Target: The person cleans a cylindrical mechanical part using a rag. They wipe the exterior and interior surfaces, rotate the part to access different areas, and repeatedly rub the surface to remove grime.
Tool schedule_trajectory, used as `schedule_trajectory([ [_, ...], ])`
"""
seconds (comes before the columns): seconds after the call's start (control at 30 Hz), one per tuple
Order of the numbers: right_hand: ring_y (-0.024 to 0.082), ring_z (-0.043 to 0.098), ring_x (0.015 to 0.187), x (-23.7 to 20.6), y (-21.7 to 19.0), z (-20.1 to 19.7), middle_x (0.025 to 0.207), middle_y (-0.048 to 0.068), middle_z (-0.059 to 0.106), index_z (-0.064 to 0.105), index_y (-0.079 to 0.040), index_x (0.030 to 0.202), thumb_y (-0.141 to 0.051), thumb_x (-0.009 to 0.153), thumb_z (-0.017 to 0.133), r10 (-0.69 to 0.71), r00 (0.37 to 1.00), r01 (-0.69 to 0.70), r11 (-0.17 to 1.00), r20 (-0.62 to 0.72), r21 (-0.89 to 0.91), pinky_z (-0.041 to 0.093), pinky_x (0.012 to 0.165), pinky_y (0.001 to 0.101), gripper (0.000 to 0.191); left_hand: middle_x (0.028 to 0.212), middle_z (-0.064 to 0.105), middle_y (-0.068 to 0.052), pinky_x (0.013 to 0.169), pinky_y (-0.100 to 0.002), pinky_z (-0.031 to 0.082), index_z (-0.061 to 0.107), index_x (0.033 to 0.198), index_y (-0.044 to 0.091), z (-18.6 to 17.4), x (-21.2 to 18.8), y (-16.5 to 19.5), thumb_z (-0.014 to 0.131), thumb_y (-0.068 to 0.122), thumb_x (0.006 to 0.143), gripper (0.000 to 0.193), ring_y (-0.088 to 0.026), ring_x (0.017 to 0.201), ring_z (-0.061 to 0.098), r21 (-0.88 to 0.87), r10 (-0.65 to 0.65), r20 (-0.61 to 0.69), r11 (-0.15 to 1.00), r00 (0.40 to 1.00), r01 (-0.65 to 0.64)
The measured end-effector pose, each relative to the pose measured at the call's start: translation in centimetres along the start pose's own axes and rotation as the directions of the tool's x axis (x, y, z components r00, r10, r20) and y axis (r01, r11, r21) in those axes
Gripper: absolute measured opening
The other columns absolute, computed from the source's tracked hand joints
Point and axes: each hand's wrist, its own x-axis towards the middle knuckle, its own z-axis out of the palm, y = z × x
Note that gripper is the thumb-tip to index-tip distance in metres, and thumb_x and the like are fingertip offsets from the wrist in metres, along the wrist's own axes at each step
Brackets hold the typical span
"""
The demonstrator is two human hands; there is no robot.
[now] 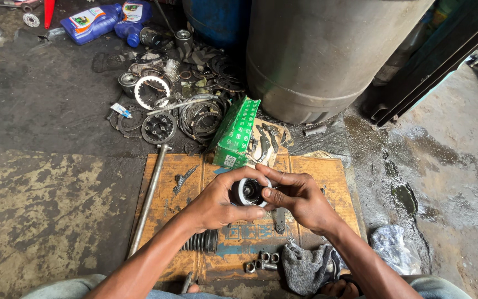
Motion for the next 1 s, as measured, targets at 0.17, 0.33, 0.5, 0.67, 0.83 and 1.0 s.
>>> schedule_trajectory([
  [0.17,0.011,0.07,0.098,0.2,0.3,-0.1,0.125,0.005,0.074,0.055,-0.008,0.145,-0.01,0.088,0.068,0.01,1.0,-0.011,0.997,0.007,0.072,0.064,0.083,0.032,0.058,0.1,0.066,0.002,0.075,-0.029,0.061,0.063,0.107,0.009,0.5,0.3,-0.1,0.086,0.009,0.073,0.041,-0.01,0.089,0.068,-0.011,-0.055,-0.072,0.998,0.996,0.054],
  [0.33,0.013,0.07,0.094,0.2,0.4,-0.6,0.115,0.01,0.075,0.053,-0.007,0.148,-0.007,0.088,0.071,-0.007,0.999,0.005,0.999,0.049,0.052,0.062,0.084,0.0317,0.063,0.098,0.068,0.0,0.077,-0.027,0.06,0.065,0.106,0.009,0.4,0.4,-0.1,0.088,0.005,0.068,0.044,-0.01,0.089,0.068,0.023,-0.021,-0.083,0.999,0.996,0.023],
  [0.5,0.014,0.07,0.091,-0.1,-0.8,-0.6,0.104,0.01,0.074,0.049,-0.009,0.152,-0.009,0.083,0.078,-0.05,0.996,0.057,0.995,0.077,-0.087,0.06,0.083,0.0323,0.074,0.1,0.068,0.001,0.082,-0.029,0.058,0.066,0.105,0.008,0.5,0.4,0.1,0.088,0.002,0.067,0.044,-0.01,0.091,0.068,0.127,0.089,-0.077,0.989,0.993,-0.079],
  [0.67,0.016,0.076,0.091,-0.9,-3.5,0.0,0.116,0.007,0.075,0.048,-0.022,0.152,-0.018,0.071,0.083,0.091,0.995,-0.101,0.905,-0.044,-0.414,0.063,0.085,0.0333,0.088,0.091,0.071,0.001,0.076,-0.028,0.058,0.067,0.103,0.011,0.5,0.5,0.4,0.087,0.005,0.066,0.043,-0.009,0.081,0.07,0.317,-0.067,-0.145,0.942,0.987,0.11],
  [0.83,0.021,0.079,0.092,-1.5,-5.1,-0.1,0.12,0.006,0.076,0.06,-0.025,0.143,-0.026,0.071,0.084,0.134,0.983,-0.185,0.77,-0.128,-0.611,0.064,0.087,0.0354,0.076,0.091,0.075,-0.002,0.07,-0.028,0.059,0.069,0.104,0.011,-0.2,0.5,1.0,0.085,0.003,0.066,0.042,-0.01,0.078,0.071,0.359,-0.092,-0.179,0.921,0.98,0.152],
  [1.0,0.019,0.078,0.081,-1.9,-4.4,0.1,0.124,0.004,0.077,0.07,-0.024,0.126,-0.026,0.081,0.08,-0.139,0.987,0.147,0.614,0.078,-0.775,0.066,0.074,0.0363,0.046,0.088,0.072,0.001,0.06,-0.031,0.054,0.069,0.108,0.016,-0.2,0.4,2.5,0.087,0.002,0.064,0.05,-0.013,0.067,0.068,0.561,-0.242,-0.241,0.755,0.94,0.339],
])
